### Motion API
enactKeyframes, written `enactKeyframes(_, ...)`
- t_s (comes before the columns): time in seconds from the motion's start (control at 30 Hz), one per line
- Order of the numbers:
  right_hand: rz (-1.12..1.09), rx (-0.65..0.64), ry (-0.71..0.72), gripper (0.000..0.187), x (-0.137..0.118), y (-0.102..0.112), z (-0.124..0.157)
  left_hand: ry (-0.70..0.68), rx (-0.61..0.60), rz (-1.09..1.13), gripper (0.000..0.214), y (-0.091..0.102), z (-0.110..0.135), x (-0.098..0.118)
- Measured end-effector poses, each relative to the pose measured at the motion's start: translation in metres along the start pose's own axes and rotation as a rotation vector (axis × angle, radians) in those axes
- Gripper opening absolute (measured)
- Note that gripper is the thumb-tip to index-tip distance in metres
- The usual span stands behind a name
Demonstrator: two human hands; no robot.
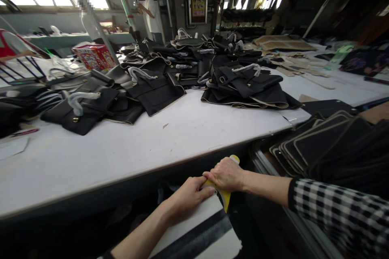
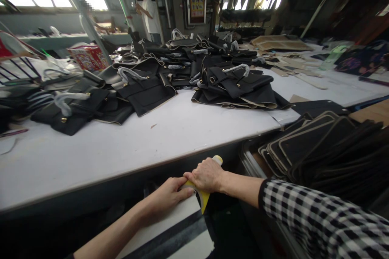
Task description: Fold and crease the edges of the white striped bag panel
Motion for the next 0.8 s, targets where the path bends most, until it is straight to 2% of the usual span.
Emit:
enactKeyframes(0.23,-0.008,-0.011,-0.005,0.061,-0.003,0.0,0.004,-0.009,0.041,-0.17,0.032,-0.001,0.005,0.01)
enactKeyframes(0.4,-0.011,-0.017,-0.031,0.062,-0.002,-0.001,0.007,-0.051,0.049,-0.212,0.025,-0.003,0.005,0.012)
enactKeyframes(0.8,-0.028,-0.065,-0.051,0.058,-0.014,-0.01,0.021,-0.077,0.013,-0.44,0.042,-0.009,0.01,0.014)
Point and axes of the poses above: each hand's wrist, its own z-axis away from the middle knuckle, its own y-axis out of the back of the hand, x = y × z, the point moved 6 cm from there along -z, towards the middle knuckle, and after that the axes turned 8 degrees about -y, right-handed, at the moved point
